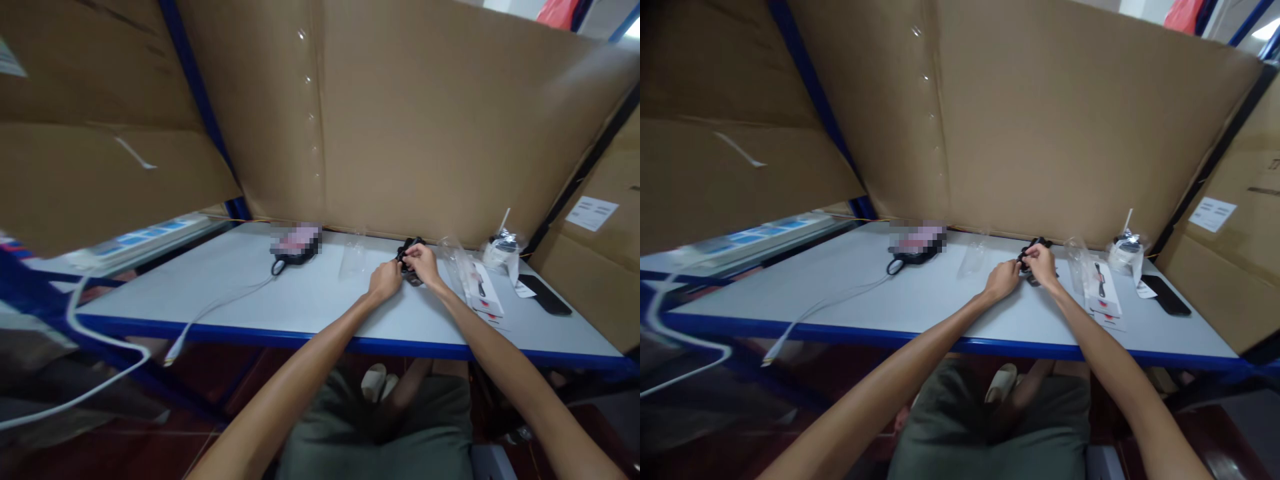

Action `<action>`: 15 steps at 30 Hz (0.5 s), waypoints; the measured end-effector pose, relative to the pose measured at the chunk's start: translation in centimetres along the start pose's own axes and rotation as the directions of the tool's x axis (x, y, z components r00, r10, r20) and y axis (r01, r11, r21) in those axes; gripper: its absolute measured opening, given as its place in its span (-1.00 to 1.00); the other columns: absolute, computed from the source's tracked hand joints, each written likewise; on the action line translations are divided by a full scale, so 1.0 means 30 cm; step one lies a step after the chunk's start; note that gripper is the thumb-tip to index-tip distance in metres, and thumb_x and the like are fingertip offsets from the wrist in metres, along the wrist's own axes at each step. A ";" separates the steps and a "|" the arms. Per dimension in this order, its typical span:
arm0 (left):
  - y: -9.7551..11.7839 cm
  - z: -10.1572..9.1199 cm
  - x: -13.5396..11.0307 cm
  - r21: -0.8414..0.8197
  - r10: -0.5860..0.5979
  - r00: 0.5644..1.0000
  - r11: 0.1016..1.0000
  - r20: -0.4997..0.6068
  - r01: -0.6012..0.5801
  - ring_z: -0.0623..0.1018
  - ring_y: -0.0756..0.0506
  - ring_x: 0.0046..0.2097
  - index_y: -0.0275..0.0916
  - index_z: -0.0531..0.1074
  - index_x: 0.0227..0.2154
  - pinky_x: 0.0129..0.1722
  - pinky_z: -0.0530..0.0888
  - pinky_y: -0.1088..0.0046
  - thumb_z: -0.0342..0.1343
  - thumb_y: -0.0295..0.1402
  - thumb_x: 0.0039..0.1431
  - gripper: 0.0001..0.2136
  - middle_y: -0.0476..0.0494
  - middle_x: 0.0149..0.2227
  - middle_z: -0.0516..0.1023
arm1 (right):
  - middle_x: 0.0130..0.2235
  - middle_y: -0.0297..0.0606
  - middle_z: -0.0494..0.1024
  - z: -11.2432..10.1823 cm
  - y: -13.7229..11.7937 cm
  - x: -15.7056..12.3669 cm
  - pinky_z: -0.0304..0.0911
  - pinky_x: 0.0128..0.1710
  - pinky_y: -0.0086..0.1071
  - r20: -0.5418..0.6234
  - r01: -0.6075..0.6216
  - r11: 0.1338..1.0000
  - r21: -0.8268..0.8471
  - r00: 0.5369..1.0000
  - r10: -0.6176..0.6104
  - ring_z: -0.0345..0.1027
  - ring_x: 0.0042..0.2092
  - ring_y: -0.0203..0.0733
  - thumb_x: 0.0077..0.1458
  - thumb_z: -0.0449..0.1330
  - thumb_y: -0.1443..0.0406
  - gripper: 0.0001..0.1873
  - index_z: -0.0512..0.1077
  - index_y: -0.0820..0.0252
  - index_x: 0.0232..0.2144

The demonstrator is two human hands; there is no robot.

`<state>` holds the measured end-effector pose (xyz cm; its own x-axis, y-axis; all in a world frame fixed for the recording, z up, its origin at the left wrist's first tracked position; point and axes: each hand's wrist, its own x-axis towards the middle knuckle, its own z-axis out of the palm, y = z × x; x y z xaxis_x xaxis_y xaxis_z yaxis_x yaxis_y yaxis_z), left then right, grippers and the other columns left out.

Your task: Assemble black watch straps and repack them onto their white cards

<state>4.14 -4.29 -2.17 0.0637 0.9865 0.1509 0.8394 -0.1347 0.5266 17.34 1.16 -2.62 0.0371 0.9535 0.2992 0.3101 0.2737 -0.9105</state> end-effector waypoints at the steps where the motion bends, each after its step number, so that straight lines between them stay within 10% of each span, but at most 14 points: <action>1: -0.001 -0.001 0.000 0.000 -0.001 1.000 1.000 0.001 0.001 0.63 -0.33 0.07 -0.32 0.57 0.02 -0.04 0.44 0.28 -0.19 -0.27 0.48 -0.57 -0.51 0.02 0.64 | -0.45 -0.41 0.47 0.002 -0.005 -0.008 0.31 -0.39 -0.37 -0.005 0.059 0.997 -0.049 0.998 -0.059 0.38 -0.43 -0.23 -0.05 0.25 0.43 -0.86 0.39 0.13 -0.40; 7: -0.037 0.023 0.042 -0.059 -0.025 1.000 0.998 -0.018 0.024 0.64 -0.34 0.04 -0.33 0.59 -0.07 -0.12 0.42 0.32 -0.19 -0.26 0.46 -0.57 -0.51 -0.01 0.66 | -0.22 -0.28 0.55 -0.014 -0.026 -0.028 0.33 -0.13 -0.38 0.092 0.403 0.822 -0.403 0.911 -0.401 0.44 -0.21 -0.21 0.08 0.16 0.52 -0.79 0.46 0.13 -0.36; 15: -0.091 0.044 0.104 -0.265 -0.058 0.997 0.963 -0.055 0.042 0.61 -0.23 -0.29 -0.24 0.49 -0.45 -0.35 0.32 0.39 -0.16 -0.29 0.39 -0.61 -0.31 -0.42 0.62 | -0.36 -0.32 0.59 -0.104 0.030 0.018 0.34 -0.15 -0.36 0.125 0.206 0.782 -0.588 0.979 -0.163 0.49 -0.24 -0.16 -0.04 0.17 0.62 -0.70 0.48 0.13 -0.44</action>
<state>2.74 -0.71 -4.23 -0.0156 0.9860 0.1660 0.6679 -0.1133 0.7356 20.60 1.54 -2.39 -0.1332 0.9042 0.4058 0.8086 0.3359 -0.4831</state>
